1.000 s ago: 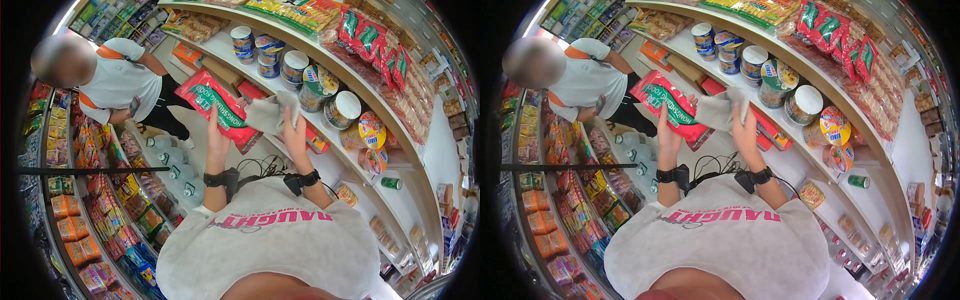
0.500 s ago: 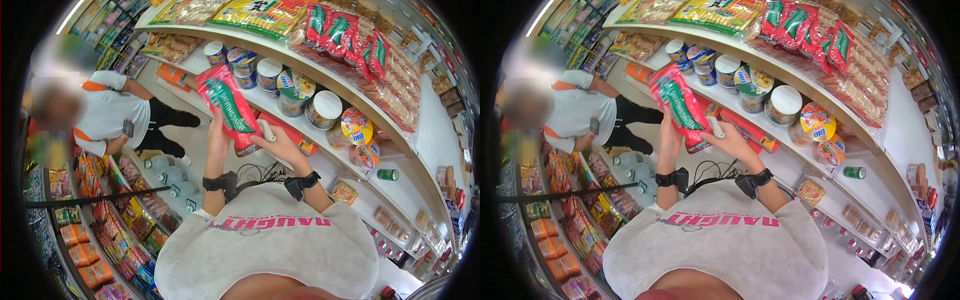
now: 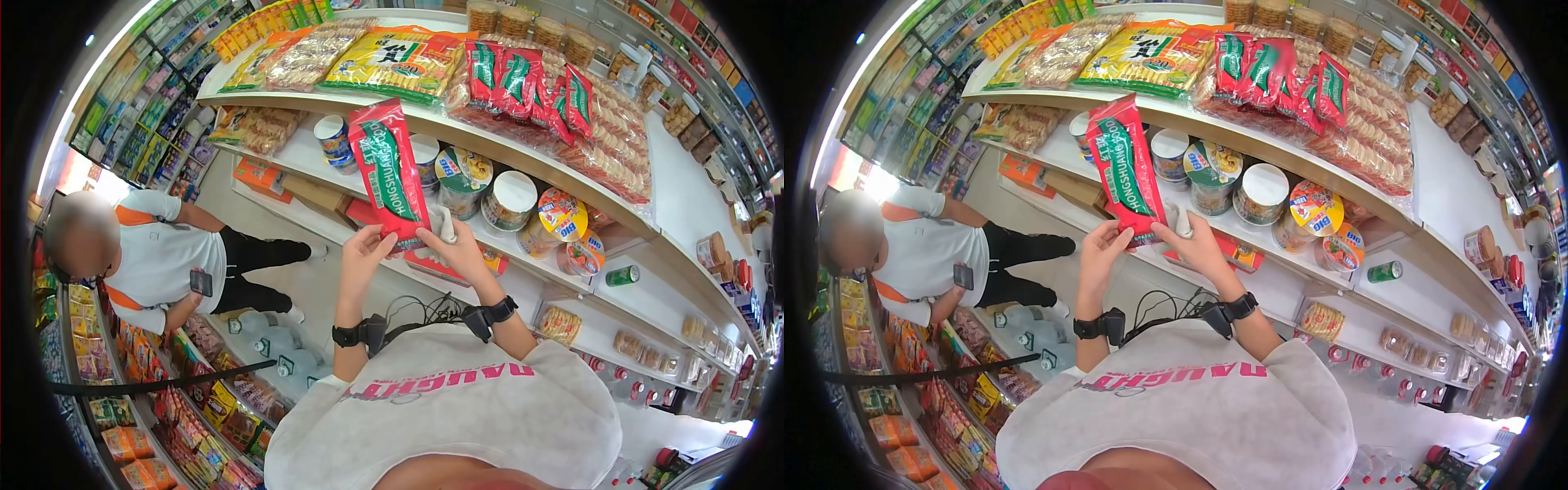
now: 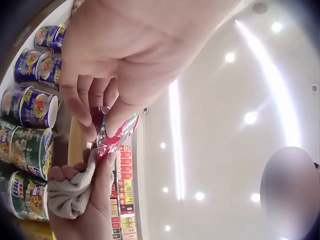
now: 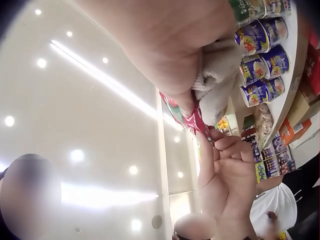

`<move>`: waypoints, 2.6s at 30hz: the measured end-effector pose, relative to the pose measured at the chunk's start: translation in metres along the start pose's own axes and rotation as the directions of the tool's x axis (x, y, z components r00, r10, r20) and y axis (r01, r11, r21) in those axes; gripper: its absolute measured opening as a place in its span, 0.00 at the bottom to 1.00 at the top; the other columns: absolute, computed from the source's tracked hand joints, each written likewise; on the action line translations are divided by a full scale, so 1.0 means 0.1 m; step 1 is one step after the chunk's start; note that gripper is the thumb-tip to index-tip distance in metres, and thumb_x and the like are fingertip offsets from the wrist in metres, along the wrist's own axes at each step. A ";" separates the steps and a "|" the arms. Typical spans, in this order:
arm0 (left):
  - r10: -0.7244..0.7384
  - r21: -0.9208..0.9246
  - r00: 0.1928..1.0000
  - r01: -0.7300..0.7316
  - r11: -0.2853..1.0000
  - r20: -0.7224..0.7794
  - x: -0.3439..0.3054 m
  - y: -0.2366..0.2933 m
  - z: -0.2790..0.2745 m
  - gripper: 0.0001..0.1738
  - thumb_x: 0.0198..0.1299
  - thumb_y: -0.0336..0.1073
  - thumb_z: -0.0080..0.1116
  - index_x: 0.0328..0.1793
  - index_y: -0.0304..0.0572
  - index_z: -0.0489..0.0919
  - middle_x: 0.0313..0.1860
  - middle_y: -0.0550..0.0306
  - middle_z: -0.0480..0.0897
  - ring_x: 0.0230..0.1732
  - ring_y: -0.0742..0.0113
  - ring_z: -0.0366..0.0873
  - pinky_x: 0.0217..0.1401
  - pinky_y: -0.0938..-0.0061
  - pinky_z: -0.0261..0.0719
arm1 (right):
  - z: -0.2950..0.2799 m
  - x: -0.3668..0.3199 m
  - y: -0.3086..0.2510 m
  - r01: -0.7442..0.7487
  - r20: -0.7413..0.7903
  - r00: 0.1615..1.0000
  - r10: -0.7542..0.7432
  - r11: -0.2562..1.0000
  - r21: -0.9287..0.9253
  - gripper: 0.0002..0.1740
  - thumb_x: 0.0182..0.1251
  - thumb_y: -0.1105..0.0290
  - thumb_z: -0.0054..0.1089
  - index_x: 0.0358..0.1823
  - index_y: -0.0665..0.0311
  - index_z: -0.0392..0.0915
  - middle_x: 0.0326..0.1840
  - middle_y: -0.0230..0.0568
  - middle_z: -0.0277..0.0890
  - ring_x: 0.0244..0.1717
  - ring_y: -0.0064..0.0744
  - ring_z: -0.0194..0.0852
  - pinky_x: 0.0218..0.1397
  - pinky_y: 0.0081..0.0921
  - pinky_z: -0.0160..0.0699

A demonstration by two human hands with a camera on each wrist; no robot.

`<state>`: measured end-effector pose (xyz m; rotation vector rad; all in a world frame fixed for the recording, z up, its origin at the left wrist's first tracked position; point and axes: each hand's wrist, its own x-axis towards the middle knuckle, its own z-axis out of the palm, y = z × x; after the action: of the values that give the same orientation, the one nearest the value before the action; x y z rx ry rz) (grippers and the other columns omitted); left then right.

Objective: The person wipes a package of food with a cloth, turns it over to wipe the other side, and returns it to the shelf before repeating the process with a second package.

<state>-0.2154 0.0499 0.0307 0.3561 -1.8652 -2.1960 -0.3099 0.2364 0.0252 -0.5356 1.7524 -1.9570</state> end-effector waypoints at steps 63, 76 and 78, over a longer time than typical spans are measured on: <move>-0.176 0.302 0.981 0.145 0.942 0.078 0.33 0.33 0.32 0.20 0.79 0.39 0.49 0.70 0.35 0.75 0.54 0.51 0.86 0.47 0.68 0.84 0.49 0.74 0.79 | -1.47 0.73 -0.86 0.399 -0.615 0.689 -0.383 0.909 -0.119 0.22 0.82 0.59 0.51 0.62 0.71 0.74 0.58 0.42 0.77 0.58 0.31 0.74 0.64 0.28 0.69; -0.089 0.049 0.888 0.124 0.991 -0.452 -1.24 0.20 -0.28 0.17 0.65 0.32 0.69 0.55 0.30 0.80 0.40 0.64 0.82 0.41 0.80 0.79 0.38 0.81 0.78 | 0.90 -0.16 -0.02 -0.264 0.560 0.795 0.234 0.964 -0.027 0.25 0.81 0.55 0.54 0.68 0.66 0.74 0.60 0.35 0.79 0.57 0.22 0.74 0.60 0.21 0.73; -0.018 0.086 0.844 0.076 0.993 -0.536 -1.67 0.07 -0.59 0.14 0.65 0.32 0.69 0.51 0.31 0.81 0.39 0.65 0.82 0.39 0.82 0.78 0.37 0.82 0.77 | 1.26 -0.39 -0.02 -0.258 0.595 0.754 0.278 0.958 -0.122 0.26 0.81 0.54 0.54 0.68 0.66 0.74 0.60 0.35 0.79 0.57 0.22 0.74 0.60 0.21 0.73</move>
<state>-0.0381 0.0497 0.0334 0.9386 -1.6594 -1.7702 -0.2064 0.1562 0.0421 -0.7742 1.3503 -1.3451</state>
